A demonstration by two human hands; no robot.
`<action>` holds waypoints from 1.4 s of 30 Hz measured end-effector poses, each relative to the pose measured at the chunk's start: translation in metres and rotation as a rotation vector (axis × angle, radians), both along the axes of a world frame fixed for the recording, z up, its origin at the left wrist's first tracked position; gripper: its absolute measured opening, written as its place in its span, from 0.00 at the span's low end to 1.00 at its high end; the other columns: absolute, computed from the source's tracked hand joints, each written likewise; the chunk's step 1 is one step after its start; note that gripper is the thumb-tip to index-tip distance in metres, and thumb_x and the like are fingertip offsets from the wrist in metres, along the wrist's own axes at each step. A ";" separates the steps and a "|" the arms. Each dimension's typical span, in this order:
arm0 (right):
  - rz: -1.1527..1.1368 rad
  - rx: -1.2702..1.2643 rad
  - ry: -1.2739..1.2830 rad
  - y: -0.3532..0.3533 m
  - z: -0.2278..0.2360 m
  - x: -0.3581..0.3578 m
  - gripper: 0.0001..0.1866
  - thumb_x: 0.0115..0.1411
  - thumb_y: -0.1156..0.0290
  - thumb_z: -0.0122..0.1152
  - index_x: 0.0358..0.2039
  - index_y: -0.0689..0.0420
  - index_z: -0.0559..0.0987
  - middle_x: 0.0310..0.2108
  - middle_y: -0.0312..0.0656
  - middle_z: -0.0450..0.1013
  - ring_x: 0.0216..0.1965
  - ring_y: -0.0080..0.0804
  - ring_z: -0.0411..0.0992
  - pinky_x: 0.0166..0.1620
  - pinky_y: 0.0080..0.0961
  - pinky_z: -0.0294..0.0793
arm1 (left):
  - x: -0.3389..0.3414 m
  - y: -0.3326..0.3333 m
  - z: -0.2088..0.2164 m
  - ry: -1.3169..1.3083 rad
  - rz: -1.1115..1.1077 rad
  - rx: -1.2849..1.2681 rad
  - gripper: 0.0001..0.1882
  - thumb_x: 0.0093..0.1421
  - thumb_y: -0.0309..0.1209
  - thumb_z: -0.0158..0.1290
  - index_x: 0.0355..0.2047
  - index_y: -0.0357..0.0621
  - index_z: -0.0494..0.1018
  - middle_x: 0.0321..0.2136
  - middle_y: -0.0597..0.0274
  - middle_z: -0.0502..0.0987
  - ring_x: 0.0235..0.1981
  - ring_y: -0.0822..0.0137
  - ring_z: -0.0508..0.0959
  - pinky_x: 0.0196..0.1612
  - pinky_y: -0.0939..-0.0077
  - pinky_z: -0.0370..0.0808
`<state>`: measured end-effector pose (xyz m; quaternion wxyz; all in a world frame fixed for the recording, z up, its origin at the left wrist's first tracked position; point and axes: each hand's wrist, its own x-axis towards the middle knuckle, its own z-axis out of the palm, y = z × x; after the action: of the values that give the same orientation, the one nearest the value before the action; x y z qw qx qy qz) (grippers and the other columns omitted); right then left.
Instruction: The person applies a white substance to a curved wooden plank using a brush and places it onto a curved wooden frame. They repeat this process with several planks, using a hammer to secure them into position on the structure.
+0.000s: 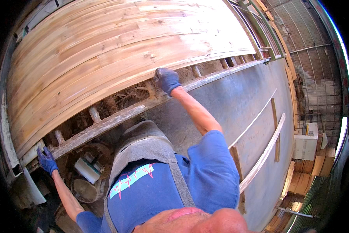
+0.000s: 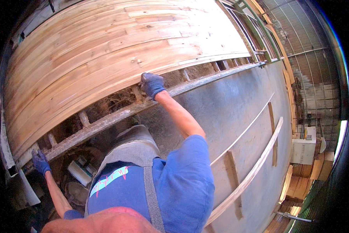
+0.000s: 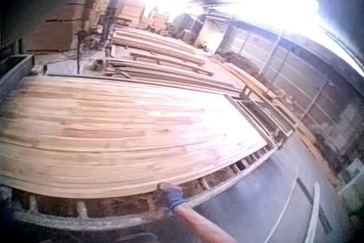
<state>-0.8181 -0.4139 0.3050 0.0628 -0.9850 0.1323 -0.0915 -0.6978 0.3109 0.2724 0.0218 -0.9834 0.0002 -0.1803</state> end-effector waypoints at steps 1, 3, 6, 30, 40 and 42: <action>0.015 0.002 0.009 0.005 -0.001 0.005 0.08 0.49 0.62 0.64 0.28 0.50 0.79 0.29 0.46 0.77 0.33 0.49 0.77 0.35 0.44 0.76 | -0.001 -0.001 0.002 0.000 -0.009 -0.002 0.27 0.67 0.45 0.47 0.52 0.30 0.72 0.53 0.38 0.73 0.55 0.45 0.73 0.59 0.60 0.68; 0.048 -0.007 0.023 0.022 0.000 0.016 0.07 0.49 0.63 0.64 0.28 0.50 0.79 0.29 0.46 0.77 0.33 0.49 0.77 0.35 0.44 0.76 | -0.003 0.002 0.000 -0.013 -0.022 -0.020 0.27 0.67 0.45 0.47 0.52 0.30 0.72 0.53 0.38 0.73 0.55 0.45 0.73 0.59 0.60 0.68; 0.122 0.023 0.047 0.054 0.016 0.025 0.06 0.50 0.65 0.62 0.27 0.51 0.80 0.29 0.48 0.78 0.33 0.50 0.78 0.35 0.44 0.77 | -0.009 0.009 -0.005 -0.042 -0.029 -0.039 0.26 0.67 0.44 0.48 0.51 0.30 0.72 0.52 0.38 0.73 0.54 0.45 0.73 0.59 0.60 0.68; -0.185 -0.170 0.083 -0.157 0.101 -0.104 0.09 0.47 0.65 0.63 0.28 0.52 0.78 0.29 0.48 0.78 0.32 0.50 0.78 0.35 0.45 0.76 | -0.063 -0.104 0.095 -0.022 0.005 -0.012 0.27 0.66 0.45 0.50 0.52 0.30 0.72 0.50 0.37 0.74 0.52 0.44 0.75 0.56 0.59 0.70; -0.228 -0.194 0.178 -0.311 0.085 -0.122 0.10 0.51 0.61 0.62 0.30 0.52 0.79 0.33 0.49 0.78 0.36 0.51 0.78 0.37 0.46 0.77 | -0.086 -0.212 0.088 0.011 -0.012 -0.010 0.27 0.66 0.45 0.48 0.51 0.29 0.72 0.51 0.38 0.74 0.53 0.45 0.74 0.57 0.60 0.69; -0.221 -0.164 0.171 -0.349 0.081 -0.122 0.09 0.51 0.61 0.62 0.29 0.52 0.79 0.32 0.50 0.78 0.35 0.51 0.78 0.36 0.46 0.77 | -0.086 -0.251 0.076 0.013 -0.002 -0.013 0.27 0.66 0.45 0.48 0.51 0.29 0.72 0.51 0.38 0.74 0.53 0.45 0.74 0.58 0.60 0.69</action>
<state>-0.9396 -0.7629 0.3865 -0.0398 -0.9705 0.2366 -0.0243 -0.7833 0.0599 0.3480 0.0151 -0.9847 0.0003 -0.1736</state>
